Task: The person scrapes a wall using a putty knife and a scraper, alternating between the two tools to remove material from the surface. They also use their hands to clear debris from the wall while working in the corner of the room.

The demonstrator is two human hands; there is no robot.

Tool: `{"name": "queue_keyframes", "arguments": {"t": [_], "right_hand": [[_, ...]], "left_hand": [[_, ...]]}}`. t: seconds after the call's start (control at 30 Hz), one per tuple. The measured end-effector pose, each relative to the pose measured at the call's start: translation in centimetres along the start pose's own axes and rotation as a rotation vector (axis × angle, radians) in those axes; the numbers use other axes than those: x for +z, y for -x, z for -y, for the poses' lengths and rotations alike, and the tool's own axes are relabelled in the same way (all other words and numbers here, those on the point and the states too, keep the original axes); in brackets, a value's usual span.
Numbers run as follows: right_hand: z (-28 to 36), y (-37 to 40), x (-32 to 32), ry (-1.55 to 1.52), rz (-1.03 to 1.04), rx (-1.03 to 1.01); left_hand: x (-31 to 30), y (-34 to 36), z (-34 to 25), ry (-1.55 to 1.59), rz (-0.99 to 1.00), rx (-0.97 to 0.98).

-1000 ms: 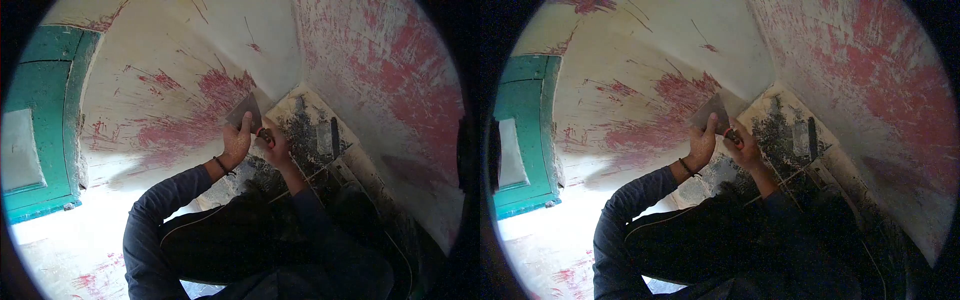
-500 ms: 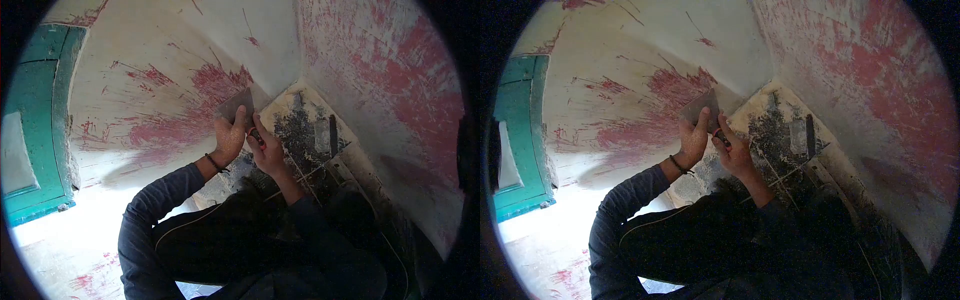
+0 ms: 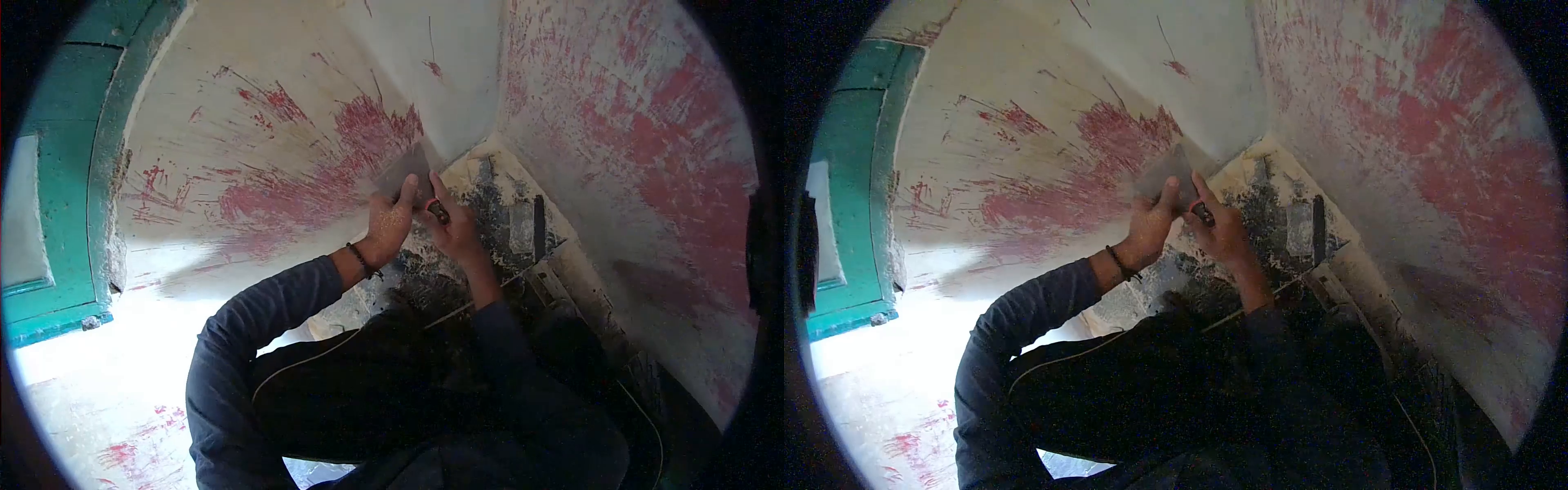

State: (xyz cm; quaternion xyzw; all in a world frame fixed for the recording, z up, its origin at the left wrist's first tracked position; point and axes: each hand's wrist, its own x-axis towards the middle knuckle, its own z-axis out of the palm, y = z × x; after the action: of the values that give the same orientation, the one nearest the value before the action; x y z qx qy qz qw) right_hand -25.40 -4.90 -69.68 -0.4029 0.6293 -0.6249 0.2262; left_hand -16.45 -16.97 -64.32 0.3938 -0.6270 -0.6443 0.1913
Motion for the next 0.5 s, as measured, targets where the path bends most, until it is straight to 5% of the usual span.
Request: {"name": "queue_keyframes", "arguments": {"t": [0.17,0.5], "right_hand": [[-1.3,0.6,-0.3,0.12,0.036,0.058],[1.0,-0.4,-0.2,0.186,-0.099,-0.063]], "left_hand": [[0.2,0.4,-0.6,0.092,0.056,-0.162],[0.5,0.0,-3.1,0.147,0.066,-0.18]]}}
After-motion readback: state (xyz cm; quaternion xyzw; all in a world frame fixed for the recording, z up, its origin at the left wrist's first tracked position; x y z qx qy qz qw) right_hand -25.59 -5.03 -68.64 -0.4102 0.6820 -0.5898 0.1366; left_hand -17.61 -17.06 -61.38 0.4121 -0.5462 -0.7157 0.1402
